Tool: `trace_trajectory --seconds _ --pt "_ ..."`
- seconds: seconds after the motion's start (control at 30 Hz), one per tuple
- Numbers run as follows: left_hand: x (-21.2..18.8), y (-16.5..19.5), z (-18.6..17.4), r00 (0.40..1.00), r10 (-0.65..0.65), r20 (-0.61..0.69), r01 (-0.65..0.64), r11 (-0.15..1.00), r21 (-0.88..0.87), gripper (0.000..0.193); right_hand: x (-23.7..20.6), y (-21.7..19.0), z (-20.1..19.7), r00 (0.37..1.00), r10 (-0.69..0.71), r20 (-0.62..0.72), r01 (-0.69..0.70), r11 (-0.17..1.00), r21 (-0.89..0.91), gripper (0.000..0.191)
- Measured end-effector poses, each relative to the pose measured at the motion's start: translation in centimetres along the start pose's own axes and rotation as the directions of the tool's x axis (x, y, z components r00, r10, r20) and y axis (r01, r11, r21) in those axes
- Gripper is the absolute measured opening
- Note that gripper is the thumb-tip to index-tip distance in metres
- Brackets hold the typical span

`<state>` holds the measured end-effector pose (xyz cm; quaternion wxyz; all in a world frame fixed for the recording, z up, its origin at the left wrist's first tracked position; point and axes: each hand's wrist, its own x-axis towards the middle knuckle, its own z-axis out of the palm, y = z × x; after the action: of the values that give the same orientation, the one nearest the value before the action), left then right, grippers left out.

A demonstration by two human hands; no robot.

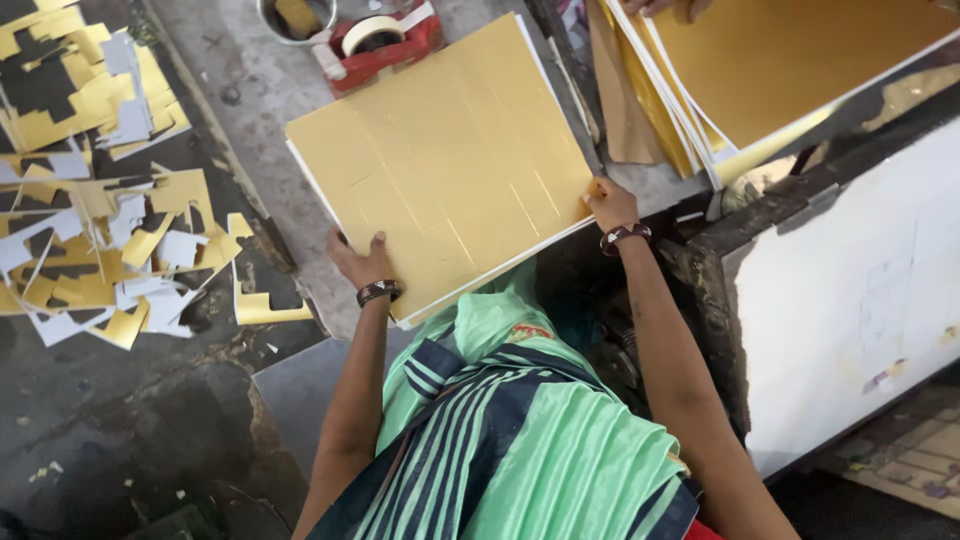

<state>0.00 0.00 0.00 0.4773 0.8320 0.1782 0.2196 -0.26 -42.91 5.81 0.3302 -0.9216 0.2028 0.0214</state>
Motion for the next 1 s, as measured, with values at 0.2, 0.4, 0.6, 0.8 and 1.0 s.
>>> trace_trajectory --seconds 0.2,0.4,0.6,0.8,1.0 --pt "0.9 -0.3 -1.0 0.965 -0.237 0.116 0.200 0.943 0.265 0.052 0.3 -1.2 -0.2 0.993 -0.098 0.065 0.093 0.993 0.069 0.066" --pt "2.0 -1.0 -2.8 0.943 -0.212 0.257 0.175 0.972 0.158 0.032 0.1 -2.9 -1.4 0.995 -0.058 0.085 0.042 0.984 0.172 0.057" --pt "2.7 -0.9 -3.1 0.843 -0.444 0.303 0.514 0.831 -0.214 0.028 1.8 -4.5 0.3 0.992 0.041 0.122 -0.046 0.998 0.038 0.049" --pt "1.4 1.0 -2.1 0.949 -0.287 0.134 0.294 0.955 -0.034 0.027 1.9 -5.5 1.5 0.999 0.034 -0.009 -0.035 0.990 -0.136 0.045" --pt "3.3 2.2 -2.3 0.943 -0.299 0.148 0.310 0.949 -0.057 0.034 0.2 -6.2 0.6 0.998 -0.058 -0.011 0.057 0.992 -0.112 0.051"
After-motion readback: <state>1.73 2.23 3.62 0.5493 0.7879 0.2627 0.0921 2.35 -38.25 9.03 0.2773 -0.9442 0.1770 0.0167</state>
